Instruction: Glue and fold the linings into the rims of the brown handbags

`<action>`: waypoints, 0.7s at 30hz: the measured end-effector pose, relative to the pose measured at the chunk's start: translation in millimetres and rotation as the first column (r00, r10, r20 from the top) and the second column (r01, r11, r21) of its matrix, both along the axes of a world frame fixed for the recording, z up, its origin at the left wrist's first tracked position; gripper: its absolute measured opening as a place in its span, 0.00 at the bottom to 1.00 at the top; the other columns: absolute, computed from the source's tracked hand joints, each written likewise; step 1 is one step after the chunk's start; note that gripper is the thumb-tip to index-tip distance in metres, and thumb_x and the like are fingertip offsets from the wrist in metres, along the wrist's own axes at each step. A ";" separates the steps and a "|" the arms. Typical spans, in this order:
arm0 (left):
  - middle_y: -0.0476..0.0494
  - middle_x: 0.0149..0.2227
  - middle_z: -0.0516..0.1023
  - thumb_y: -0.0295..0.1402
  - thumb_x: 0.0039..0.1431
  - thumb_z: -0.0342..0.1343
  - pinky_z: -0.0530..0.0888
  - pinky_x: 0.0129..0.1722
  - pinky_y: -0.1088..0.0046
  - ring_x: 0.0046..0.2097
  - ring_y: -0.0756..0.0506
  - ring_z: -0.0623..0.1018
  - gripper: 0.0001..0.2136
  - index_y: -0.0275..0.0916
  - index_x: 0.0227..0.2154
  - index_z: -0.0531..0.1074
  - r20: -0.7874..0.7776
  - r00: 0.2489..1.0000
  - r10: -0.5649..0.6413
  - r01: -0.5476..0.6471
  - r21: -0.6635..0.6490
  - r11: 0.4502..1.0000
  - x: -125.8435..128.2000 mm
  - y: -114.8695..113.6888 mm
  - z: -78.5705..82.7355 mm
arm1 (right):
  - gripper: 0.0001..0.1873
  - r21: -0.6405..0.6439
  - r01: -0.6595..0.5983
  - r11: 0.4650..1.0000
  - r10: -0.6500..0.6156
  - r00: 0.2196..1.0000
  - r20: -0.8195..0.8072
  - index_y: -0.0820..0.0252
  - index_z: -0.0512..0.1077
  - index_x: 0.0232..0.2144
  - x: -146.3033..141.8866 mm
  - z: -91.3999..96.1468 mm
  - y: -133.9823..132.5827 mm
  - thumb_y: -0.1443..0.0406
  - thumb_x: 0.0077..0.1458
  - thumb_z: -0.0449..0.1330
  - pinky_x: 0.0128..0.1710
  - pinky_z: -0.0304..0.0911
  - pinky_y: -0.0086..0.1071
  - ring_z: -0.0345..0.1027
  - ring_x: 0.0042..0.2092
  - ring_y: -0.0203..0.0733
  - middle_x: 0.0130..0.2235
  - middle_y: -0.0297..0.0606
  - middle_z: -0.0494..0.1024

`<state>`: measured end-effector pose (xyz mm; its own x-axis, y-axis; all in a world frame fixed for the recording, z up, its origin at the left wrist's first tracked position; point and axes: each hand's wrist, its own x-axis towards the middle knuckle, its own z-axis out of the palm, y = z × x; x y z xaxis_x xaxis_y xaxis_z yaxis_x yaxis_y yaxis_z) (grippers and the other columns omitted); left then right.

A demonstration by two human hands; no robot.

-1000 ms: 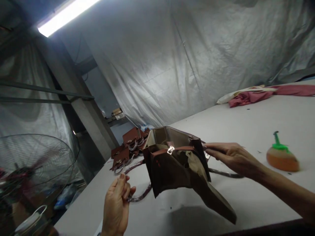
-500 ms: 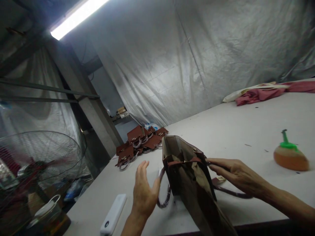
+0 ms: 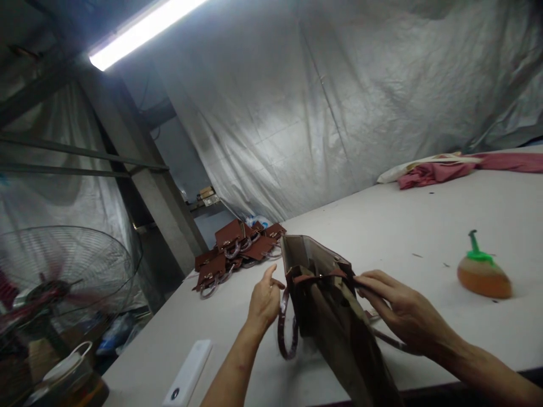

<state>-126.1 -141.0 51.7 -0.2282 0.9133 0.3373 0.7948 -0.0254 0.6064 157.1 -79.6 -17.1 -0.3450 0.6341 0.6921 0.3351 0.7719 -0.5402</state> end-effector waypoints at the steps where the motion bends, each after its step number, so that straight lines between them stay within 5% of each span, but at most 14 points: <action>1: 0.42 0.41 0.79 0.27 0.56 0.43 0.71 0.39 0.71 0.33 0.47 0.77 0.26 0.37 0.60 0.60 -0.021 1.000 0.021 -0.020 0.036 0.999 0.7 -0.4 1.3 | 0.16 0.018 0.005 1.000 -0.005 1.000 -0.011 0.54 0.73 0.47 -1.3 -0.7 -1.8 0.62 0.61 0.50 0.46 0.68 0.37 0.71 0.46 0.47 0.47 0.42 0.75; 10: 0.42 0.55 0.60 0.34 0.58 0.51 0.73 0.43 0.70 0.33 0.53 0.74 0.18 0.45 0.52 0.66 -0.154 0.975 -0.158 0.189 0.219 0.957 32.0 -7.3 11.9 | 0.15 0.052 -0.001 0.999 0.001 1.000 -0.009 0.55 0.73 0.46 -8.1 -1.5 -8.1 0.63 0.61 0.50 0.44 0.69 0.36 0.72 0.44 0.45 0.45 0.43 0.75; 17: 0.45 0.45 0.65 0.29 0.59 0.49 0.72 0.40 0.71 0.36 0.51 0.73 0.06 0.41 0.37 0.69 -0.169 0.980 -0.106 0.148 0.261 0.954 28.8 -2.6 2.4 | 0.18 0.253 0.160 0.954 -0.133 0.984 -0.122 0.52 0.72 0.49 2.3 -11.0 -20.4 0.68 0.57 0.53 0.51 0.66 0.44 0.67 0.51 0.51 0.50 0.44 0.73; 21: 0.47 0.39 0.68 0.28 0.59 0.48 0.72 0.38 0.73 0.37 0.50 0.72 0.04 0.41 0.36 0.67 -0.181 0.978 -0.101 0.156 0.322 0.934 24.6 -3.7 -2.3 | 0.26 0.374 0.056 0.926 -0.005 0.991 -0.136 0.46 0.68 0.52 -0.2 -38.2 -50.8 0.72 0.53 0.56 0.47 0.69 0.40 0.69 0.50 0.50 0.49 0.41 0.75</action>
